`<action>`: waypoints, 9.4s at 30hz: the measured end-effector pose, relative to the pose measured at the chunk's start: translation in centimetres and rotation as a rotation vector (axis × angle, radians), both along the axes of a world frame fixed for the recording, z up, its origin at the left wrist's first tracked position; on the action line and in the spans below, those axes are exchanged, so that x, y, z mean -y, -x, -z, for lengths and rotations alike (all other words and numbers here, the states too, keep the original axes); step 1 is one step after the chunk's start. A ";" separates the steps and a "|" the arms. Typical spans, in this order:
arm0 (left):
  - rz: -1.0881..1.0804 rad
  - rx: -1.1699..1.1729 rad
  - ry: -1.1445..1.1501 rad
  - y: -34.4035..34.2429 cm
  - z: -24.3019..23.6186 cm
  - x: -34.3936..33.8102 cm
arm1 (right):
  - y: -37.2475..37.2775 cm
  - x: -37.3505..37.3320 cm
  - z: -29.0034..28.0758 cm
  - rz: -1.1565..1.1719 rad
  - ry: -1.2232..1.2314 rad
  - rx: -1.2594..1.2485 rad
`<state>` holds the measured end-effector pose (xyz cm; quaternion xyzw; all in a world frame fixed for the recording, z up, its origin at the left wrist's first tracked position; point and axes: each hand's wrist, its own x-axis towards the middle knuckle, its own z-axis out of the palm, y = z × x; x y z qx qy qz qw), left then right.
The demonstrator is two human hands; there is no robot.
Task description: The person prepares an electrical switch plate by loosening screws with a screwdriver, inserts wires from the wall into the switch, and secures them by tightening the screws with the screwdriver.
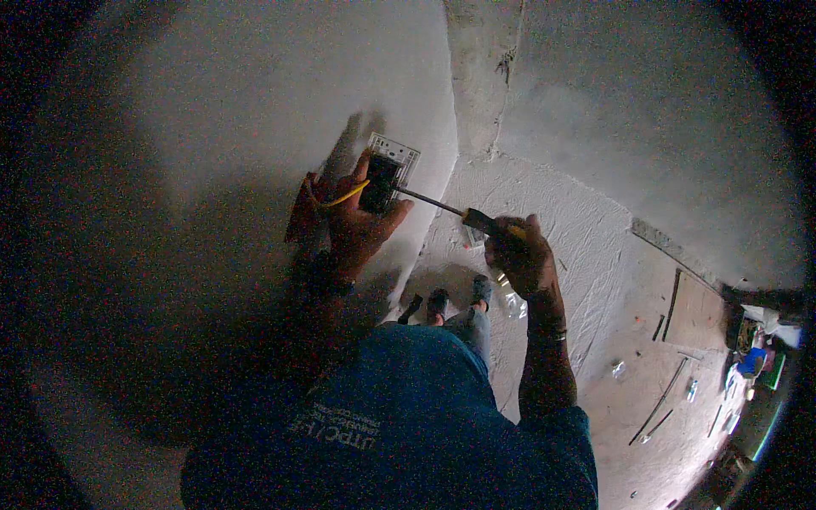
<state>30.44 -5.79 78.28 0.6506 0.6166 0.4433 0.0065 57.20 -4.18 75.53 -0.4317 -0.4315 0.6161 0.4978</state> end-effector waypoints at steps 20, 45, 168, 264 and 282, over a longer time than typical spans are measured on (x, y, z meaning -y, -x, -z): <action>-0.128 -0.201 -0.090 -0.6 -1.2 0.4 | -0.9 -1.3 0.2 -0.147 -0.021 -0.099; 0.075 0.956 0.296 -4.3 -2.5 1.7 | 6.4 -3.1 -27.0 -0.563 -0.414 1.222; -0.248 0.527 -0.100 -8.2 1.9 -0.8 | -0.2 -14.7 -9.0 -0.523 -0.415 0.297; -0.342 0.997 -0.062 -6.5 -1.9 7.9 | 9.6 -10.9 2.3 -1.293 0.369 -0.300; -0.290 1.160 -0.083 -7.2 -2.4 11.9 | 10.2 -9.5 2.9 -1.291 0.278 -0.464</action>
